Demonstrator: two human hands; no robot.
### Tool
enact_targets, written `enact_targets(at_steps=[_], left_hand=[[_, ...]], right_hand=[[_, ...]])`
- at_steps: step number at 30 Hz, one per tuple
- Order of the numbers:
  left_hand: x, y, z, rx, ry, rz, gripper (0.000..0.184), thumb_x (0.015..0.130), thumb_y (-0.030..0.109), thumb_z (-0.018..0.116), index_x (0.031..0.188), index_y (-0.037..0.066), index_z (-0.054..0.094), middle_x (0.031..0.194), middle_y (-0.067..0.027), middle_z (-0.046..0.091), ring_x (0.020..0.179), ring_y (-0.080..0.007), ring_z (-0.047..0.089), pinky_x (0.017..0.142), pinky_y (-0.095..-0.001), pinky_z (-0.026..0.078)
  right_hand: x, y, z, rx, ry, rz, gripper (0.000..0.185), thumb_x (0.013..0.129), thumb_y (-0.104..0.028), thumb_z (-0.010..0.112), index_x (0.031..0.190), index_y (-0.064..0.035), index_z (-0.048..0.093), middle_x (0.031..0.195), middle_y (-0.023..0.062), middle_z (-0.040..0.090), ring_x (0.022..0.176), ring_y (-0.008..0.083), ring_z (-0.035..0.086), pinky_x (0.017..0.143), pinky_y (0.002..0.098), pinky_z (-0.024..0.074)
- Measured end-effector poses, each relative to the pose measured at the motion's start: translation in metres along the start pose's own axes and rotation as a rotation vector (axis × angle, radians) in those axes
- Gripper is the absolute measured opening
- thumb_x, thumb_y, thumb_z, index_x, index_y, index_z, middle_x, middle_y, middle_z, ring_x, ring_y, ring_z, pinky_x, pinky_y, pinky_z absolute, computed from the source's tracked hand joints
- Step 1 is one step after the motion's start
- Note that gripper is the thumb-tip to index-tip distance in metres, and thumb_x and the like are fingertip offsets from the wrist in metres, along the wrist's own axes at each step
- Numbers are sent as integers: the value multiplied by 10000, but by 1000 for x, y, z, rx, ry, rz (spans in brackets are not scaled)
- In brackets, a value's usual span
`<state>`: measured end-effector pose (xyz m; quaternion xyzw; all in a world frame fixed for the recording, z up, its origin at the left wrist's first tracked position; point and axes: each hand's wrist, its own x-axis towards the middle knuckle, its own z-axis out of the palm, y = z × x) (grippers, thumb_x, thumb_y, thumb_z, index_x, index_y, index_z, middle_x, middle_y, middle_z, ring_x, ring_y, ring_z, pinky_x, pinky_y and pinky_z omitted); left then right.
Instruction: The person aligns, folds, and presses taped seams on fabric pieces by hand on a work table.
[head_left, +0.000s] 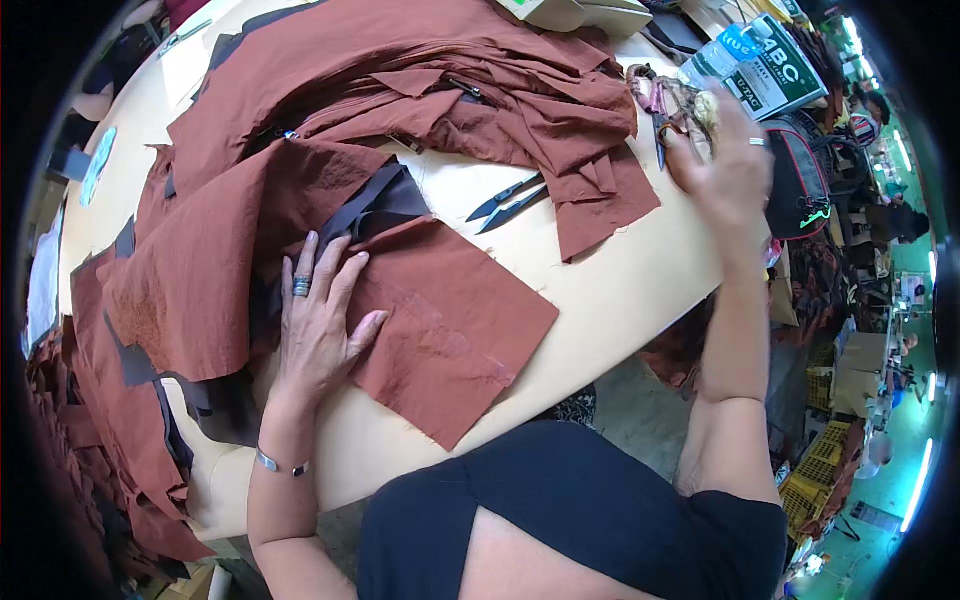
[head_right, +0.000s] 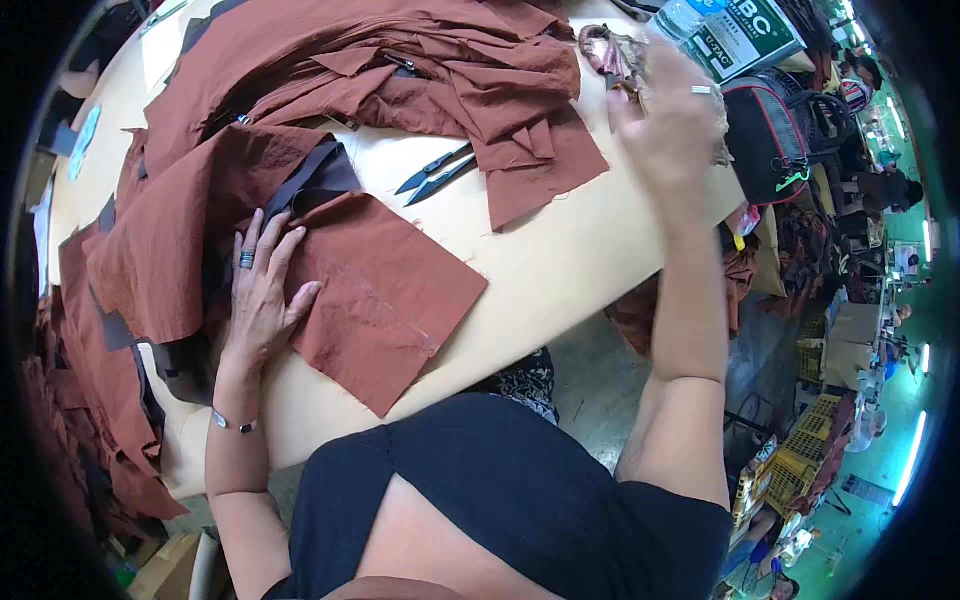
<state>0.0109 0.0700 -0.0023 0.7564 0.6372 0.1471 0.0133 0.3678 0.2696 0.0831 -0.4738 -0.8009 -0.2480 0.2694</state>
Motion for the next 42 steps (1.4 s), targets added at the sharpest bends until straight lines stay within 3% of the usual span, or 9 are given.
enact_targets(at_steps=[2, 6, 13, 17, 22, 25, 29, 34, 42], left_hand=[[0, 1, -1, 9, -18, 19, 625, 747, 312, 692, 1285, 107, 452, 1385, -99, 367, 1339, -358, 248, 1093, -547, 176], [0, 3, -5, -4, -59, 57, 664, 714, 310, 713, 1290, 110, 450, 1381, -103, 370, 1338, -351, 256, 1091, -549, 187], [2, 1, -8, -94, -46, 20, 704, 671, 291, 729, 1291, 103, 454, 1398, -115, 356, 1350, -347, 245, 1111, -477, 201], [1, 1, -6, -150, 29, -17, 745, 628, 310, 764, 1278, 108, 461, 1400, -121, 352, 1346, -355, 249, 1094, -461, 252], [2, 0, -10, -158, 1, -41, 788, 589, 295, 802, 1271, 110, 453, 1396, -115, 353, 1339, -360, 250, 1086, -460, 271], [5, 0, -9, -167, -19, -44, 816, 569, 288, 817, 1278, 115, 450, 1393, -110, 360, 1340, -358, 247, 1086, -459, 269], [8, -6, -9, -191, -32, -30, 845, 549, 301, 825, 1287, 113, 457, 1386, -114, 381, 1344, -350, 251, 1090, -455, 261], [9, -6, -8, -198, -25, -46, 860, 530, 314, 833, 1278, 101, 467, 1385, -106, 392, 1343, -340, 263, 1089, -449, 264], [9, -9, -9, -210, -22, -31, 881, 514, 373, 830, 1267, 87, 473, 1372, -107, 411, 1336, -339, 277, 1085, -448, 271]], right_hand=[[2, 54, 2, -204, -102, 186, 736, 713, -404, 722, 1332, -130, 433, 1187, 181, 564, 1105, 350, 534, 925, 403, 413], [-1, 113, 22, 217, -384, 520, 954, 594, -556, 737, 1380, -158, 371, 1223, 243, 547, 1118, 375, 545, 953, 403, 410], [46, 106, 35, 136, -272, 233, 898, 610, -500, 737, 1368, -170, 388, 1193, 256, 554, 1085, 373, 564, 912, 408, 429], [69, 115, 78, 159, -662, 341, 928, 637, -526, 718, 1382, -110, 354, 1274, 266, 488, 1158, 359, 513, 974, 375, 387], [44, 125, 63, 547, -297, 391, 782, 738, -435, 709, 1354, -75, 389, 1231, 188, 534, 1186, 291, 485, 959, 364, 388], [11, 111, 9, 344, -234, 379, 666, 761, -368, 714, 1282, -38, 462, 1223, 159, 540, 1173, 276, 494, 961, 358, 384], [-32, 105, -10, 292, -375, 274, 556, 657, -375, 770, 1059, -31, 600, 1273, 181, 523, 1171, 324, 498, 976, 367, 375], [-44, 93, 5, 43, -580, 264, 680, 613, -468, 773, 1126, -47, 622, 1430, 190, 335, 1308, 326, 344, 1045, 423, 326], [-32, 90, 16, 11, -727, 286, 664, 616, -473, 759, 1115, -55, 630, 1384, 159, 372, 1260, 338, 386, 993, 437, 380]])
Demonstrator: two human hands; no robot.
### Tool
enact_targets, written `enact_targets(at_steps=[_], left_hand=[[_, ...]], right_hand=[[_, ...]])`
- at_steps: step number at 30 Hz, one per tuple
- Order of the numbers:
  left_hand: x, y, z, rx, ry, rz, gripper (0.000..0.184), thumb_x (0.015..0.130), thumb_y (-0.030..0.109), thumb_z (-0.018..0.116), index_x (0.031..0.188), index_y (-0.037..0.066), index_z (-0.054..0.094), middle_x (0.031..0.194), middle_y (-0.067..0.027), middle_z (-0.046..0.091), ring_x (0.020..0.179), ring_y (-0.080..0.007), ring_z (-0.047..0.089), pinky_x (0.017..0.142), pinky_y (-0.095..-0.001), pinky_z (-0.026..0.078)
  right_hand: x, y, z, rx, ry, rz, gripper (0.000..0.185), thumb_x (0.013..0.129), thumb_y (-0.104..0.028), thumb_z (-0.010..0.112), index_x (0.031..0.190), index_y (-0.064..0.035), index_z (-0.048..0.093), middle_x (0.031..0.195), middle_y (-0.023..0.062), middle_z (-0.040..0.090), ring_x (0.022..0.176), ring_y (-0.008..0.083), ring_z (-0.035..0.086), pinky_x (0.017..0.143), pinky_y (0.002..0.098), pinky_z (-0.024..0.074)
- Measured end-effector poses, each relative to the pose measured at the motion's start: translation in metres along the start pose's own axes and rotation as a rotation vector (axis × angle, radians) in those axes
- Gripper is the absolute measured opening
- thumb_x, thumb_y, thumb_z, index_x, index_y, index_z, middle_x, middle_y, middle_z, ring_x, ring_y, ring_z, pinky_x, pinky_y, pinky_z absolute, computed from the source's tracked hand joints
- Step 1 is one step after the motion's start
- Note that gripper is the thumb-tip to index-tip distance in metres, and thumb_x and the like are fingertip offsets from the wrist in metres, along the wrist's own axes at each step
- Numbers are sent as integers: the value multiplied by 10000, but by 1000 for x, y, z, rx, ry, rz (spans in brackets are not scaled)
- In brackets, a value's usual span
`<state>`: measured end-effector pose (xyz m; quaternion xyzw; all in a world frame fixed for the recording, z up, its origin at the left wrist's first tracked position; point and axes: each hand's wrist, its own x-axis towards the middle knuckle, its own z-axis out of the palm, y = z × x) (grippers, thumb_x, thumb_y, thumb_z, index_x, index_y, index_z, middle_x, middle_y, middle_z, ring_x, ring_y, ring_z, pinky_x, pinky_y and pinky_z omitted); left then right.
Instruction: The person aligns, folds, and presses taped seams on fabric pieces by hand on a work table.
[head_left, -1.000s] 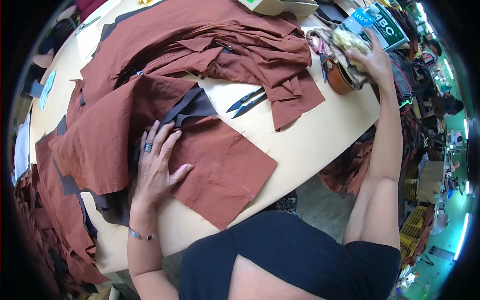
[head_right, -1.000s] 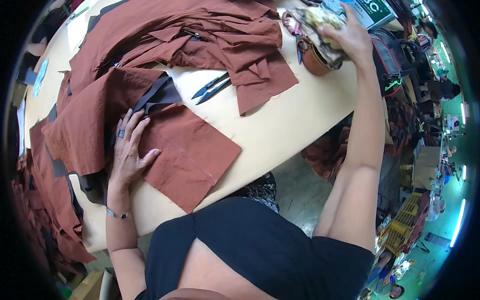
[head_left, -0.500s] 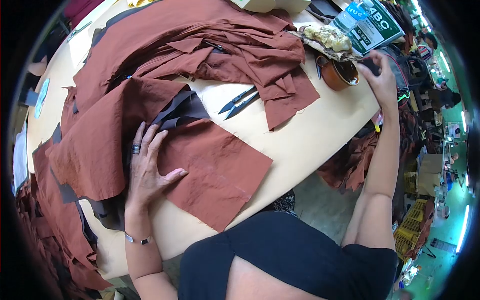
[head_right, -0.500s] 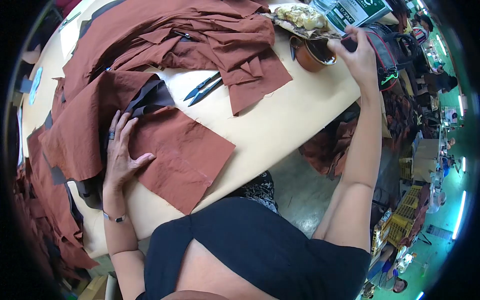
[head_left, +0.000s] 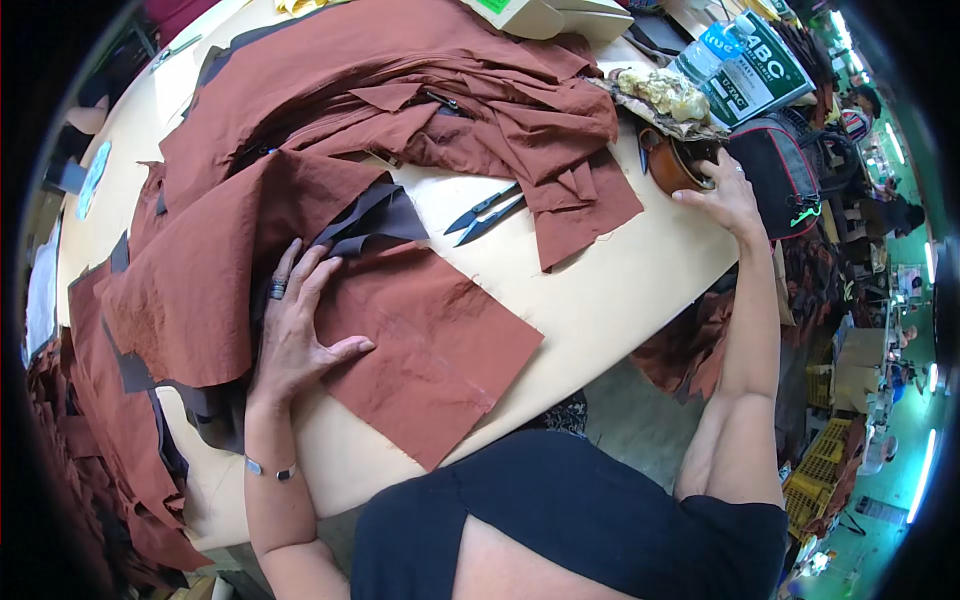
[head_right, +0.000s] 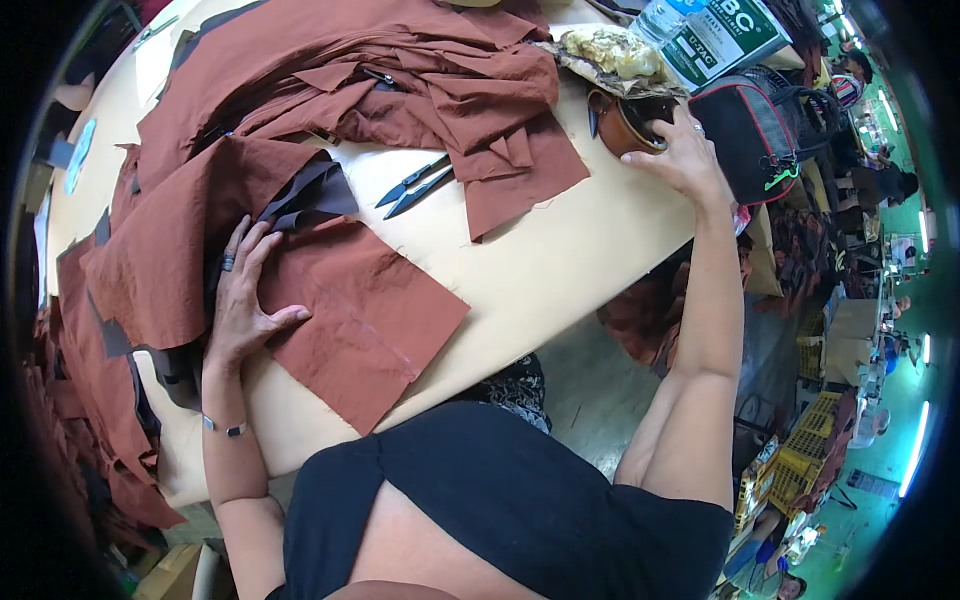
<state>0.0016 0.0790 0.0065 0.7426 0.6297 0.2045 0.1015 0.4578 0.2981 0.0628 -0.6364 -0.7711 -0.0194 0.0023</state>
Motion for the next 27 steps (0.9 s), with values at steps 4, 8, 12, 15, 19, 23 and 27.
enact_targets(at_steps=[4, 8, 12, 15, 19, 23, 27], left_hand=[[1, -3, -1, 15, 5, 30, 883, 525, 416, 816, 1266, 80, 472, 1372, -112, 409, 1330, -349, 283, 1079, -456, 269], [0, -5, 1, -21, 22, 35, 880, 553, 461, 798, 1272, 80, 463, 1380, -118, 395, 1329, -350, 286, 1078, -458, 265], [-1, -9, 1, -140, 51, -7, 728, 675, 408, 747, 1262, 77, 472, 1367, -137, 407, 1324, -333, 301, 1079, -440, 265], [1, -16, 5, -291, 118, -60, 481, 798, 218, 670, 1216, 52, 501, 1315, -153, 460, 1287, -320, 367, 1067, -421, 288], [6, -16, 1, -415, 133, -102, 359, 802, 73, 638, 1139, 46, 517, 1311, -136, 468, 1259, -304, 406, 1047, -373, 319], [5, -16, 7, -342, 185, -73, 305, 768, 55, 668, 1029, 43, 510, 1299, -132, 485, 1247, -313, 415, 1035, -374, 333], [2, -22, 12, -231, 180, 17, 271, 772, 63, 665, 1005, 55, 525, 1312, -110, 484, 1273, -307, 391, 1042, -386, 325]], right_hand=[[-10, 5, -6, 127, 188, -48, 636, 589, -393, 784, 1100, -69, 590, 1338, 140, 439, 1194, 347, 452, 963, 424, 397], [-30, 4, -9, -15, 317, -128, 480, 631, -317, 767, 1007, -80, 586, 1306, 121, 477, 1153, 340, 480, 941, 427, 403], [-43, -30, -26, -139, 364, -284, 250, 704, -213, 724, 892, -76, 632, 1245, 107, 531, 1143, 317, 476, 928, 425, 399], [-53, -108, -54, 226, 474, -447, 167, 751, -86, 665, 915, -59, 653, 1169, 107, 580, 1101, 279, 501, 907, 377, 402], [-67, -223, -42, 921, 132, -950, 162, 742, -5, 624, 903, -17, 638, 955, 112, 642, 861, 242, 619, 759, 312, 483], [-68, -294, 20, 1070, -248, -1042, 146, 763, 33, 551, 901, -6, 578, 839, 131, 603, 771, 271, 606, 702, 337, 483], [-60, -303, 61, 1208, -94, -918, 174, 760, 72, 514, 903, -7, 576, 879, 138, 600, 783, 282, 605, 717, 348, 482]])
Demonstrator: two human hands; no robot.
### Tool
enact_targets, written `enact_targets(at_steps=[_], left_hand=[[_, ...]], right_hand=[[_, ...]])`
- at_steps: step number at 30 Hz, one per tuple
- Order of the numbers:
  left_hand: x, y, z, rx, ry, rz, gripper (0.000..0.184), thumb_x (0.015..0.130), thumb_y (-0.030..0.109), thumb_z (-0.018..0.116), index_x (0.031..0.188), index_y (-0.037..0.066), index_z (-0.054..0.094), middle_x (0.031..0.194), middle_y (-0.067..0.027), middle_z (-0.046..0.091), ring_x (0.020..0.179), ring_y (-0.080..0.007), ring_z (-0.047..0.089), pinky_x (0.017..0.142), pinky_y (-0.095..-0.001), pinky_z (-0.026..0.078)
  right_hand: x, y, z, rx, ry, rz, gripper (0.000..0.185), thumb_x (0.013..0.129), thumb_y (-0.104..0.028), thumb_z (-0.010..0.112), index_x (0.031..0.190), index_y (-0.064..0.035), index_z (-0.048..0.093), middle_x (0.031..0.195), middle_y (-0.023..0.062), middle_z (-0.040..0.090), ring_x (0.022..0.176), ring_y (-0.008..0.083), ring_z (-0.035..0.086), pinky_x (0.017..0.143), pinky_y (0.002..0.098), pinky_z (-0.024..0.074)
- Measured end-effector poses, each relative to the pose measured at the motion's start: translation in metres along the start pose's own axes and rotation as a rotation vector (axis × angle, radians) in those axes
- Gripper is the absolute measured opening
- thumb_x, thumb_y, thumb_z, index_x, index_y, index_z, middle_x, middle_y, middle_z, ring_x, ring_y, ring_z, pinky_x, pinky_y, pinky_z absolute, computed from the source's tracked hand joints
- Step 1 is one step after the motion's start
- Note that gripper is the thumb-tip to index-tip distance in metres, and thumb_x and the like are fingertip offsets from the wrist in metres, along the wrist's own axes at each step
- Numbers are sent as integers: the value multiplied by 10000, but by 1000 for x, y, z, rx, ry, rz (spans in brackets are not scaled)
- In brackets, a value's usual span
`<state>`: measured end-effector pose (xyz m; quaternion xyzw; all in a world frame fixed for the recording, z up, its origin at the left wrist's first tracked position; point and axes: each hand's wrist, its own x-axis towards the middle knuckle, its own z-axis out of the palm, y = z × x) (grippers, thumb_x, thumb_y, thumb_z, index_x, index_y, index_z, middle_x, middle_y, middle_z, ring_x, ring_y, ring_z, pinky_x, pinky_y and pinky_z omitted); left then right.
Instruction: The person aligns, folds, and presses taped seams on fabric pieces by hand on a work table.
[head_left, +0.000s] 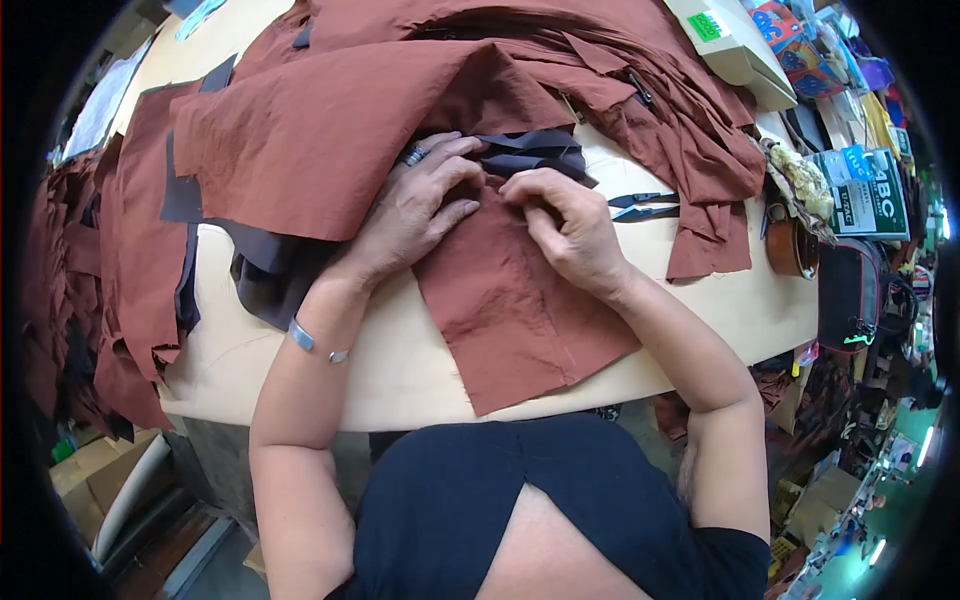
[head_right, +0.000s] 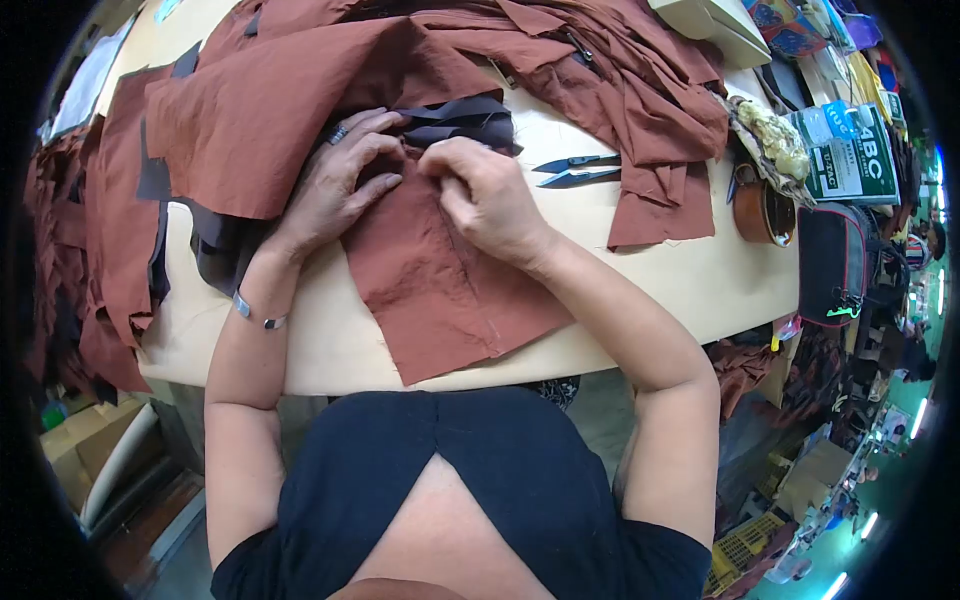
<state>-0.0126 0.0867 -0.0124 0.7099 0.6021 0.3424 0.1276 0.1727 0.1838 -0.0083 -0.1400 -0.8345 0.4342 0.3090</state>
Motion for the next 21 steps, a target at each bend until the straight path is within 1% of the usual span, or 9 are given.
enact_targets(at_steps=[2, 5, 8, 10, 13, 16, 18, 19, 21], left_hand=[[0, 3, -1, 20, 1, -49, 307, 768, 109, 679, 1040, 70, 541, 1322, -92, 477, 1293, -311, 360, 1062, -402, 300], [3, 0, -3, 57, 14, -72, 383, 767, 164, 690, 1113, 90, 542, 1342, -90, 457, 1306, -322, 333, 1083, -414, 270], [3, -6, -2, 149, 11, -65, 477, 768, 253, 695, 1194, 120, 526, 1376, -90, 420, 1325, -333, 297, 1102, -432, 234], [3, -6, -4, 283, -33, -81, 549, 768, 318, 694, 1251, 141, 501, 1405, -91, 385, 1339, -340, 269, 1112, -444, 212], [1, -4, -5, 301, -24, -100, 628, 733, 367, 707, 1276, 146, 482, 1410, -116, 366, 1311, -390, 288, 1091, -478, 235], [-2, -4, -5, 251, -77, -137, 727, 723, 447, 708, 1334, 167, 431, 1450, -112, 310, 1330, -389, 255, 1106, -473, 205], [-1, -3, -8, 217, -123, -163, 781, 701, 475, 716, 1357, 184, 407, 1464, -108, 290, 1369, -369, 171, 1125, -458, 157], [0, -3, -9, 198, -146, -177, 809, 690, 489, 719, 1369, 192, 395, 1471, -105, 279, 1388, -359, 129, 1135, -450, 133], [0, -6, -8, 132, -150, -170, 817, 687, 489, 722, 1370, 186, 392, 1473, -110, 272, 1388, -361, 128, 1134, -451, 135]], right_hand=[[-5, 2, 1, -36, 12, -64, 215, 747, 81, 518, 936, -9, 569, 926, 138, 599, 858, 299, 595, 770, 361, 470], [-8, 0, 4, -231, -41, -258, 299, 725, 79, 531, 1009, -12, 548, 985, 145, 592, 956, 319, 568, 841, 380, 445], [-11, -4, 7, -344, -88, -252, 377, 703, 119, 558, 1057, -8, 527, 1070, 149, 595, 1010, 327, 568, 900, 380, 437], [-12, -1, 6, -350, -103, -261, 416, 688, 100, 575, 1083, -14, 515, 1084, 149, 587, 1012, 330, 563, 891, 396, 437], [-10, -1, 6, -328, -113, -235, 406, 684, 79, 574, 1074, -18, 515, 1038, 148, 586, 977, 333, 556, 863, 397, 437], [-2, -5, 0, -314, -128, -174, 375, 681, 38, 571, 1047, -22, 515, 972, 145, 578, 931, 333, 533, 830, 403, 419], [3, -6, -4, -371, -109, -132, 370, 675, 21, 584, 1036, -29, 515, 957, 136, 575, 921, 332, 520, 815, 404, 408], [4, -5, -5, -406, -103, -126, 387, 670, -5, 598, 1046, -40, 510, 960, 129, 577, 948, 329, 509, 817, 411, 396], [3, -3, -5, -430, -122, -116, 389, 669, -13, 599, 1045, -46, 504, 969, 132, 574, 948, 330, 508, 829, 422, 389]])
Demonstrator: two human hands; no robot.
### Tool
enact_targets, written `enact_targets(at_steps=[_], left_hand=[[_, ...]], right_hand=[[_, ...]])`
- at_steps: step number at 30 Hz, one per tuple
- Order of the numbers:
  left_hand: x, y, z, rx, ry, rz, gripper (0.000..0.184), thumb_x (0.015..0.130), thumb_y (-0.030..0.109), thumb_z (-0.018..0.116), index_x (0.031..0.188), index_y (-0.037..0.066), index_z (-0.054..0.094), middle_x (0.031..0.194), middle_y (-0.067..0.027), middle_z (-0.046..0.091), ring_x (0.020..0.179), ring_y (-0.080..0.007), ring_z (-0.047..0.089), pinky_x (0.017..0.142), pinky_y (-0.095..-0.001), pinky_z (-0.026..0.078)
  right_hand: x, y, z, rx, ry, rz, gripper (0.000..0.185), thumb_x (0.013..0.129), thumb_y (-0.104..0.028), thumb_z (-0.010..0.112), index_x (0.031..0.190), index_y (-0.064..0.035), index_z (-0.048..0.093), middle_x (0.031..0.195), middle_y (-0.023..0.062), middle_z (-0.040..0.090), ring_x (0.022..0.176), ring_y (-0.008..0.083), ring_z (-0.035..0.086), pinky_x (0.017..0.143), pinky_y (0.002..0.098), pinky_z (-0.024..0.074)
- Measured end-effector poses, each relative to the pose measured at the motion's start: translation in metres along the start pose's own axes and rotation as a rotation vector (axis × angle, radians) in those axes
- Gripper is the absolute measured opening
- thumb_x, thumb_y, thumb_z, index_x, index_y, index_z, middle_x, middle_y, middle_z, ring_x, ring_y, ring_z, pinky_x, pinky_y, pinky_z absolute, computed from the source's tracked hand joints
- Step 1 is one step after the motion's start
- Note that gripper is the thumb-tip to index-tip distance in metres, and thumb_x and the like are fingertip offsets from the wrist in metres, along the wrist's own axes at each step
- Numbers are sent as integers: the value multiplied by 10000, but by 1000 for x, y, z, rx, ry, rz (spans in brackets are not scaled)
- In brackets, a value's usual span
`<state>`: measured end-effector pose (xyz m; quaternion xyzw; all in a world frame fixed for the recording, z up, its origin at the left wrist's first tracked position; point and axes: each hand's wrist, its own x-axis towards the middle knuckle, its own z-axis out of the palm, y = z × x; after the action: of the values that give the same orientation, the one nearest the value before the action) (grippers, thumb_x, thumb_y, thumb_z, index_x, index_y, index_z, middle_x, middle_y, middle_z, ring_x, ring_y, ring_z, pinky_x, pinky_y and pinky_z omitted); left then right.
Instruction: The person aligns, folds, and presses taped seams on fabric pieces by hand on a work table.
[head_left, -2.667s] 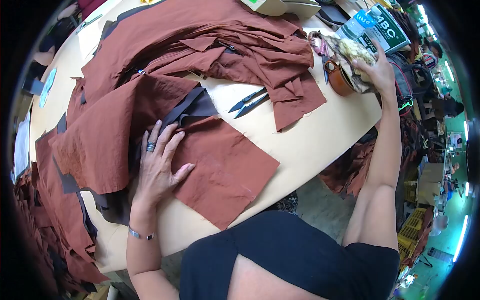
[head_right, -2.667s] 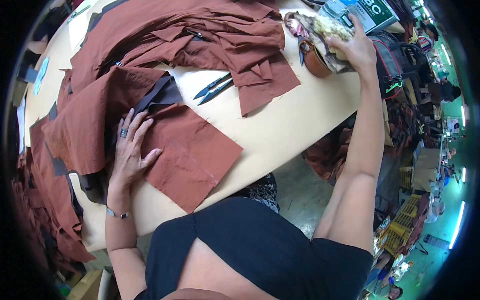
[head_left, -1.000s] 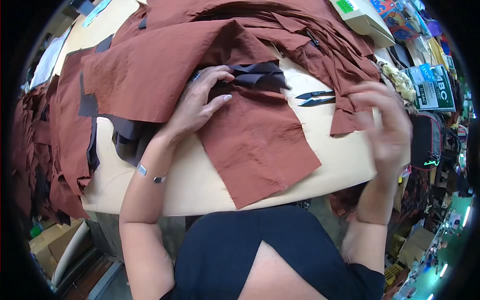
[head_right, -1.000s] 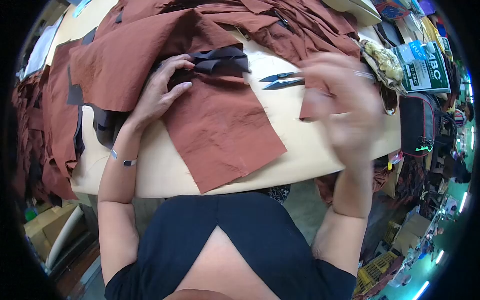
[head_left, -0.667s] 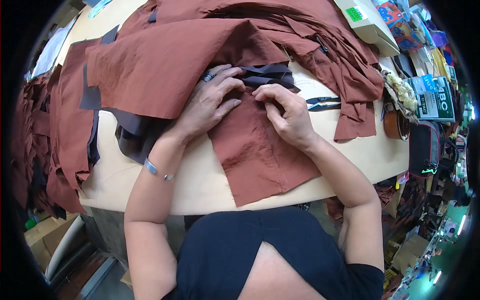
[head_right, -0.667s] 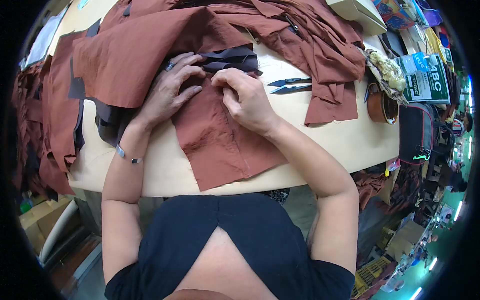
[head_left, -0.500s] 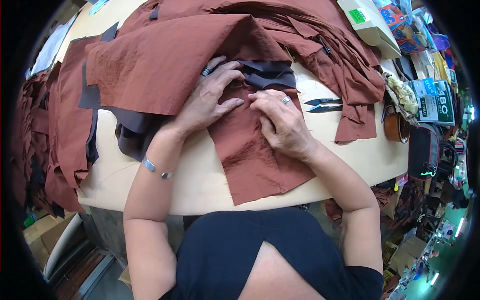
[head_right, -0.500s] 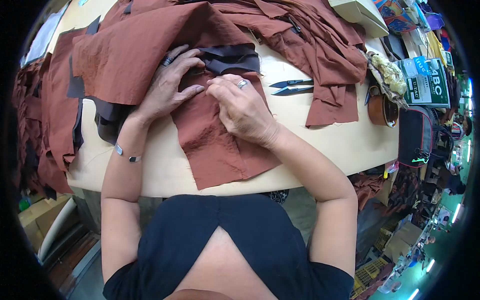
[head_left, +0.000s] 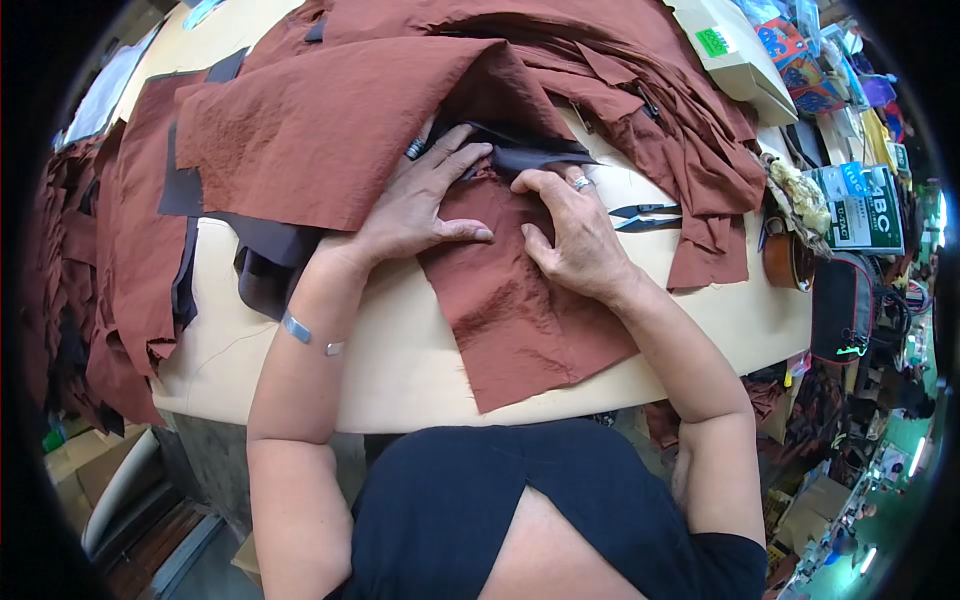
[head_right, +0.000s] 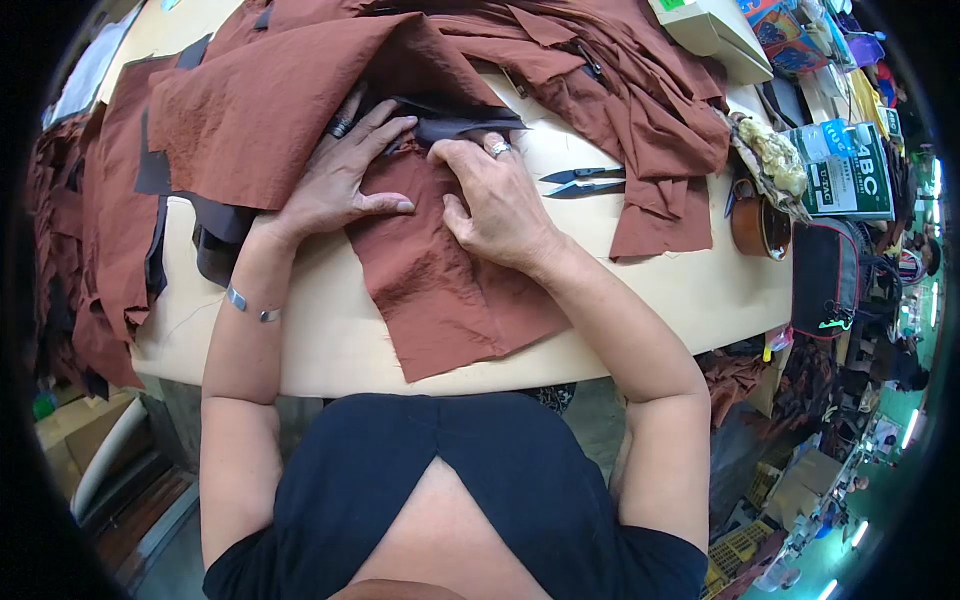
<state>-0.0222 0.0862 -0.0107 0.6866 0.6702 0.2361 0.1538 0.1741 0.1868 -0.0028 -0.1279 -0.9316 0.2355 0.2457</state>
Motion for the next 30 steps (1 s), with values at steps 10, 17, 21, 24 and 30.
enact_targets(at_steps=[10, 17, 21, 24, 30], left_hand=[[9, 4, 0, 235, 39, 58, 647, 727, 544, 656, 1286, 261, 498, 1447, -128, 299, 1335, -437, 206, 1089, -520, 217], [6, 7, 8, 247, 169, -44, 638, 748, 540, 634, 1271, 197, 506, 1407, -165, 326, 1258, -472, 298, 1059, -524, 258], [3, 11, 10, 315, 228, -73, 698, 695, 530, 695, 1213, 98, 513, 1339, -224, 346, 1197, -460, 363, 995, -519, 335], [3, 12, 11, 402, 230, -65, 712, 687, 530, 701, 1183, 54, 513, 1295, -234, 370, 1172, -456, 383, 983, -518, 345], [3, 15, 9, 371, 217, -59, 739, 682, 534, 703, 1192, 39, 501, 1283, -234, 371, 1165, -451, 389, 984, -517, 344]], right_hand=[[-8, -2, 11, -160, 36, -261, 352, 684, -8, 578, 1026, -64, 513, 1121, 114, 545, 1055, 286, 518, 913, 402, 382], [-11, -2, 11, -44, 54, -183, 335, 709, 11, 569, 1033, -35, 497, 1107, 162, 547, 1063, 342, 510, 938, 411, 396], [-8, -5, 5, -27, 15, -101, 337, 706, 12, 581, 1025, -38, 483, 1140, 175, 527, 1093, 355, 484, 942, 412, 392], [-6, -5, 3, -32, -18, -102, 348, 700, 4, 588, 1027, -45, 478, 1162, 168, 516, 1090, 346, 475, 926, 420, 394], [11, 2, -4, 103, -131, 67, 388, 724, -3, 578, 1101, -47, 501, 1159, 143, 533, 1055, 347, 491, 902, 420, 396]])
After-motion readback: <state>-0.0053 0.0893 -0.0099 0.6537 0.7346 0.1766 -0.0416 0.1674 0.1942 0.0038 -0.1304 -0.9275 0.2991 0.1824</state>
